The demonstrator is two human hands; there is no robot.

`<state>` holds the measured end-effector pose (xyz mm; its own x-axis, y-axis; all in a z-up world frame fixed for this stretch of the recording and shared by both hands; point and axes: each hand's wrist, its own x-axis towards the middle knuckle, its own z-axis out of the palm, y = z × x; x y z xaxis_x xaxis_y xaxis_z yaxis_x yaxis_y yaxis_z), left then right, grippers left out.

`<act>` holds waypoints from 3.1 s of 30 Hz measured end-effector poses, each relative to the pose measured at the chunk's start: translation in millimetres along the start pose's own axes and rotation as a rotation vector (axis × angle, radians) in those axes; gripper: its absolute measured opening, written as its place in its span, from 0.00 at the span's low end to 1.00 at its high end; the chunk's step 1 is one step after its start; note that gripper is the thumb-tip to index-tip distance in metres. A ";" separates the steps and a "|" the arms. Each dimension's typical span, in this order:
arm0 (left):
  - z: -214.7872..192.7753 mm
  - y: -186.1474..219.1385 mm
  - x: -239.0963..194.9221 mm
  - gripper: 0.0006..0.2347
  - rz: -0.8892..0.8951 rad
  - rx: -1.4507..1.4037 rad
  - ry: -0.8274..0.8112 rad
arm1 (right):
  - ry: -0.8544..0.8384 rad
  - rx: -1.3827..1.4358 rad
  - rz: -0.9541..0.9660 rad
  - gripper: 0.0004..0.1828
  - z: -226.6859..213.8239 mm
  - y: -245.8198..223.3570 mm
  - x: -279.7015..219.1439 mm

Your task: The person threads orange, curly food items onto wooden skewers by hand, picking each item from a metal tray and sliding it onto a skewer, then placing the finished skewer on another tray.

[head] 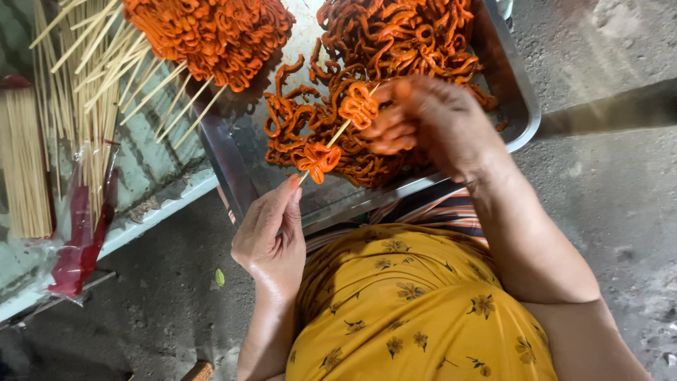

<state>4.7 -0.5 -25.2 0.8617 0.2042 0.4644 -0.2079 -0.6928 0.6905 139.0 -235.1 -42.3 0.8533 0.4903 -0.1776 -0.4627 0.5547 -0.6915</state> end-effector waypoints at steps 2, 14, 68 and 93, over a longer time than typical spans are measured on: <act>-0.3 1.8 -1.4 0.10 0.015 0.032 -0.005 | 0.035 0.057 0.023 0.15 -3.7 9.2 1.7; -1.5 6.0 0.5 0.11 0.105 0.144 -0.009 | 0.135 0.180 -0.156 0.10 -9.1 21.5 6.0; 6.2 4.7 -4.9 0.11 -0.012 0.049 -0.014 | 0.046 0.180 -0.108 0.13 50.9 7.8 8.1; 8.7 -0.5 -0.1 0.09 -0.089 -0.077 -0.023 | -0.055 0.063 -0.026 0.26 60.4 34.4 4.8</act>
<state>8.7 -6.2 -30.4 0.8886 0.2457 0.3874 -0.1648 -0.6172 0.7694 112.7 -173.1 -24.6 0.8517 0.5101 -0.1201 -0.4561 0.6086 -0.6493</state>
